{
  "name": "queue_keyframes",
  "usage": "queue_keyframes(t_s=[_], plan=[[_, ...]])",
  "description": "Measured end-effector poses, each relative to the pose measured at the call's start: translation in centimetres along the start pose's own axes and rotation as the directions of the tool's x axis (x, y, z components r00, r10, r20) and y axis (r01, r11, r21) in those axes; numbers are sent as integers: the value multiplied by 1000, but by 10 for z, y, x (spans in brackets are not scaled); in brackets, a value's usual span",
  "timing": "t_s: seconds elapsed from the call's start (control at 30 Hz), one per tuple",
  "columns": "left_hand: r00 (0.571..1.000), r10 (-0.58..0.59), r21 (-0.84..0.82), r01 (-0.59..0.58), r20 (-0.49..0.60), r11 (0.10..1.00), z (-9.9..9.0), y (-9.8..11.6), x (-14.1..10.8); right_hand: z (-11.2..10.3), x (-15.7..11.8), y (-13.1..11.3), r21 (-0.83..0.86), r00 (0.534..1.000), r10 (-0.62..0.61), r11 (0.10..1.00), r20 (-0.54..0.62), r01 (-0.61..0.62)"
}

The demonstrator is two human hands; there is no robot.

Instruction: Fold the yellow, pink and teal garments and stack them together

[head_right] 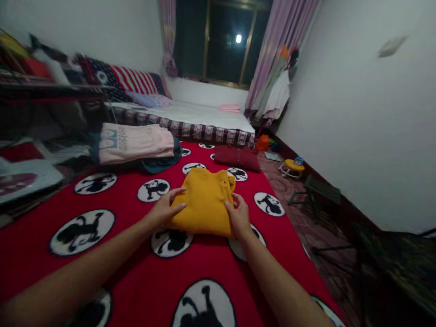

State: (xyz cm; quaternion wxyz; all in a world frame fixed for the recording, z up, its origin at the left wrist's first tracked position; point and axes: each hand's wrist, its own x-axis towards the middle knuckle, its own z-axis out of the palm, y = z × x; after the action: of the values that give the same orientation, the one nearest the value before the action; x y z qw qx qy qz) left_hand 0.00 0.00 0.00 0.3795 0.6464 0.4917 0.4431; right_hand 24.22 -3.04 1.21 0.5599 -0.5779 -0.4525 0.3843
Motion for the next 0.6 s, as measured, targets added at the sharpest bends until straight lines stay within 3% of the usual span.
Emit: queue_keyframes(t_s=[0.13,0.23,0.3,0.37,0.43,0.53,0.6], plan=[[996,47,130,-37,-74,991,4,5,3,-3,6,7,-67,996,-38,997,-87,32],[996,41,138,-30,-79,990,8,13,18,2,22,1,-72,998,-33,997,-51,29],[989,96,139,-80,-109,987,10,19,30,7,35,-5,-111,990,-138,985,-37,133],[960,217,212,-178,-178,961,12,24,41,10,46,-9,-162,958,-272,953,-95,255],[933,301,350,-219,-198,911,13,28,45,10,52,-8,-286,924,-340,915,-173,283],[974,200,605,-96,-107,791,16,36,43,7,52,-5,-576,949,-277,805,-151,143],[980,179,733,-62,-83,678,21,44,40,7,49,-8,-700,953,-276,705,-121,115]])
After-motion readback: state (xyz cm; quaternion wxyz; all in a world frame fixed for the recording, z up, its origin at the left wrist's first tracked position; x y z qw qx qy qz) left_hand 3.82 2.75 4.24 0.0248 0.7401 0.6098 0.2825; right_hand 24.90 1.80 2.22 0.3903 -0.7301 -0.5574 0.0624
